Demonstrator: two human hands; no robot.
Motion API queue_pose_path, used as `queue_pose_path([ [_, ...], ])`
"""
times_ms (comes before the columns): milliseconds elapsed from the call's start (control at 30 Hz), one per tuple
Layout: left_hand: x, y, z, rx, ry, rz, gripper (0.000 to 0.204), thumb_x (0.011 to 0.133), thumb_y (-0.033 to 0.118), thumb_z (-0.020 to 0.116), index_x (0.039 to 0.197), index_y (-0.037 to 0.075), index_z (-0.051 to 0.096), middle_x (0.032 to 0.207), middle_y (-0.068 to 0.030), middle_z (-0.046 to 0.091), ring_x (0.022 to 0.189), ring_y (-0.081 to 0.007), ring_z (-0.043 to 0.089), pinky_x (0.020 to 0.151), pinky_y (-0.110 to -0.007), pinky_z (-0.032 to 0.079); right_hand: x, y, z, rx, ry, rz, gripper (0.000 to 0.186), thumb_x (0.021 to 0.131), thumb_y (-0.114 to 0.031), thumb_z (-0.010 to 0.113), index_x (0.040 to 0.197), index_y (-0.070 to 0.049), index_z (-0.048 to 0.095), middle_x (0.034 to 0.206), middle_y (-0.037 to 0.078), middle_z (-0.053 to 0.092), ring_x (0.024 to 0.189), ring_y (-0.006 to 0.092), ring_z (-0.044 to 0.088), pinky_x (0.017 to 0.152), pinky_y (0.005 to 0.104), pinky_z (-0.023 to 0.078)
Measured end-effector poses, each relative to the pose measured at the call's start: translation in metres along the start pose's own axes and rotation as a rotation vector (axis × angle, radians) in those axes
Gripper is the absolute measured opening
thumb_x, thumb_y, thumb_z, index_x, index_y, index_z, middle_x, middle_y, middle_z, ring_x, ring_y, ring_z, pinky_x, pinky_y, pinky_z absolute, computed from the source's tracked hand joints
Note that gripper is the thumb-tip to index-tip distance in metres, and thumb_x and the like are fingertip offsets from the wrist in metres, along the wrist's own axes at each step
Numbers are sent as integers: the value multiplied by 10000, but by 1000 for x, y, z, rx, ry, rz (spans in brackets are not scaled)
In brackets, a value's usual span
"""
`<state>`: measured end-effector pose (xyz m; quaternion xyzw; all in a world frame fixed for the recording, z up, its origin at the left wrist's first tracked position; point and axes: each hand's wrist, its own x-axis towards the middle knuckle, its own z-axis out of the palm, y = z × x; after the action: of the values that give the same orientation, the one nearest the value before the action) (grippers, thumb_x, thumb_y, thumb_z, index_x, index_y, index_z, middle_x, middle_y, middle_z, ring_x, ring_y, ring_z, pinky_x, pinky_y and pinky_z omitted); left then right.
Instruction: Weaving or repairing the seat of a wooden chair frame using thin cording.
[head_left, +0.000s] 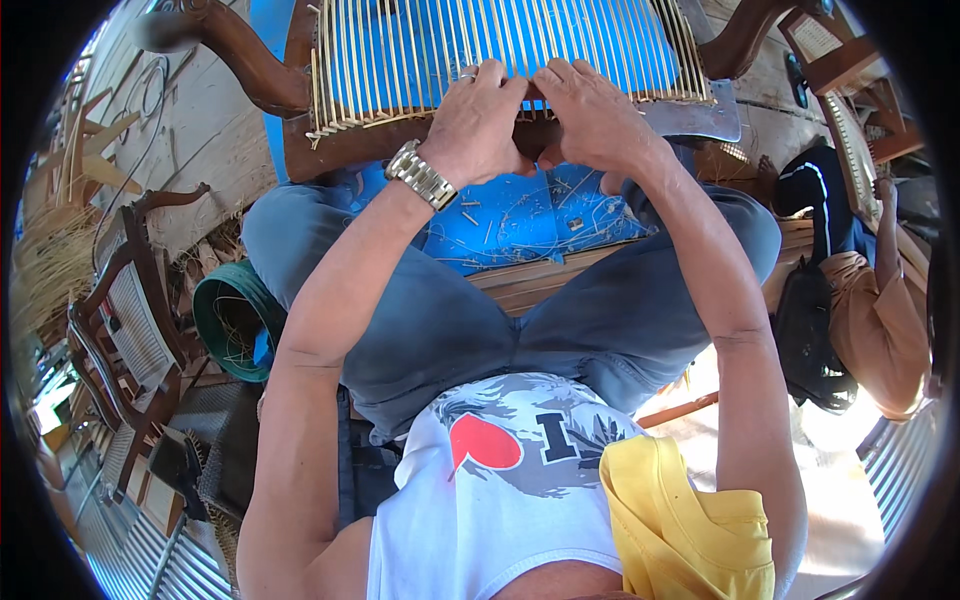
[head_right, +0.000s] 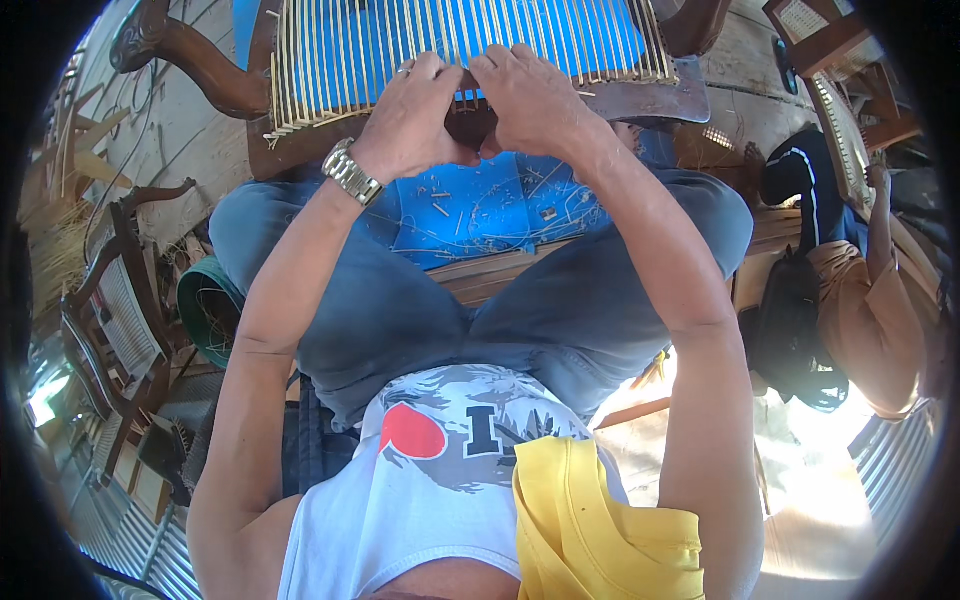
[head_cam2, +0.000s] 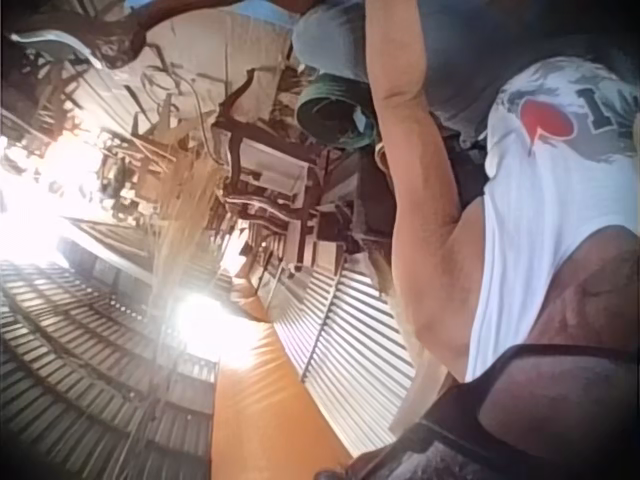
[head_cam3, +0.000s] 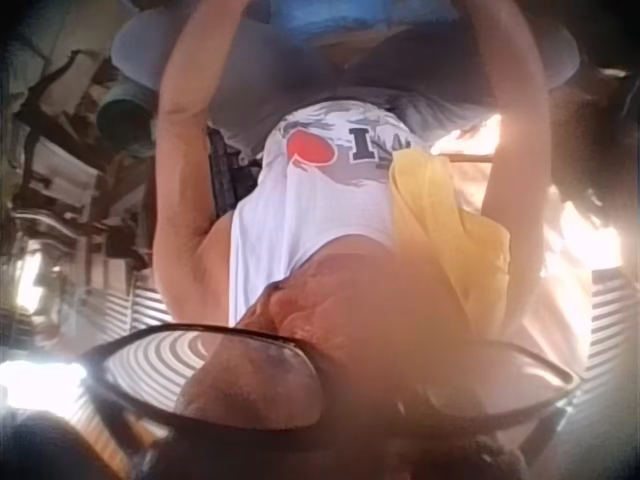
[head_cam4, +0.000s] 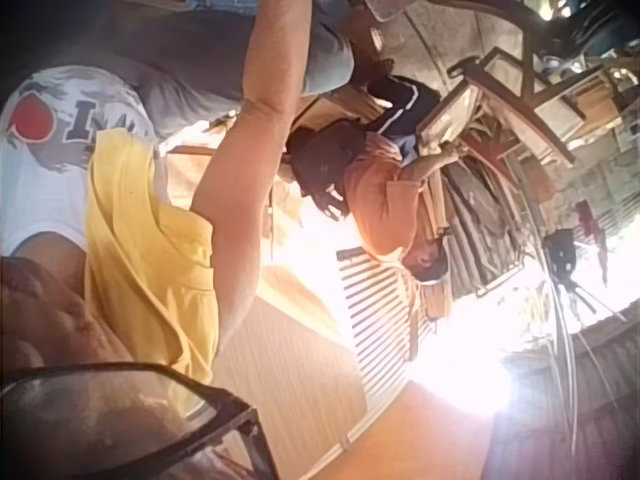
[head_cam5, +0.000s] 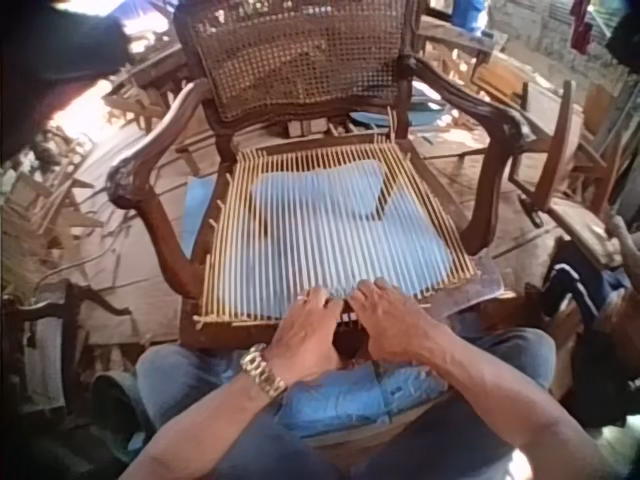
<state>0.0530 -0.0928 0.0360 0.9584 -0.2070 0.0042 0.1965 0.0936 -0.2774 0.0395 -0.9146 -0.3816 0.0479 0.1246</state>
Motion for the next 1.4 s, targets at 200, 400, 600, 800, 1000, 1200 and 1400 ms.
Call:
queue_pose_path([
  [200,-1,-4,-2,-36,-60,-26,790,531,385,906,1143,15,570,1051,-153,533,1023,-338,554,871,-433,493,4,-4,-7,24,-82,13,709,597,-275,900,1165,-31,554,1145,125,584,1118,311,546,999,406,444],
  [400,-4,-3,-2,-57,-47,3,757,556,366,890,1141,6,572,1027,-151,527,1002,-334,552,858,-436,497,-1,1,-1,12,-7,-50,708,576,-307,905,1142,-42,573,1116,119,597,1100,304,553,994,404,448],
  [600,-7,-1,0,-51,-1,13,717,563,348,889,1110,-5,589,1015,-153,522,988,-331,550,841,-439,501,1,0,-3,-49,-23,-63,759,566,-335,914,1185,-38,592,1130,116,629,1117,300,581,941,424,486],
  [800,-9,0,1,-62,40,35,673,566,332,893,1069,-12,606,1009,-150,511,960,-326,543,841,-434,497,0,3,2,-10,10,-78,710,558,-311,901,1142,-55,588,1096,103,604,1074,303,566,964,412,459],
  [1000,-13,-6,-2,-107,16,45,671,576,329,882,1112,14,629,1075,-151,516,994,-306,552,861,-405,494,1,4,-9,99,-100,-60,702,559,-292,897,1138,-61,574,1087,109,575,1095,312,541,947,423,459],
  [1200,-37,-35,-37,5,169,-34,300,850,268,708,1010,21,649,954,-130,603,958,-324,587,837,-446,474,-2,-12,-6,310,84,-103,788,596,-300,900,1228,-52,501,1172,127,491,1138,330,506,969,439,449],
  [1400,-36,-49,-26,187,69,-195,266,863,309,688,840,44,684,859,-133,620,862,-317,614,760,-446,477,8,-31,9,227,40,-159,802,605,-278,917,1248,-57,492,1182,128,485,1113,334,494,966,429,455],
])
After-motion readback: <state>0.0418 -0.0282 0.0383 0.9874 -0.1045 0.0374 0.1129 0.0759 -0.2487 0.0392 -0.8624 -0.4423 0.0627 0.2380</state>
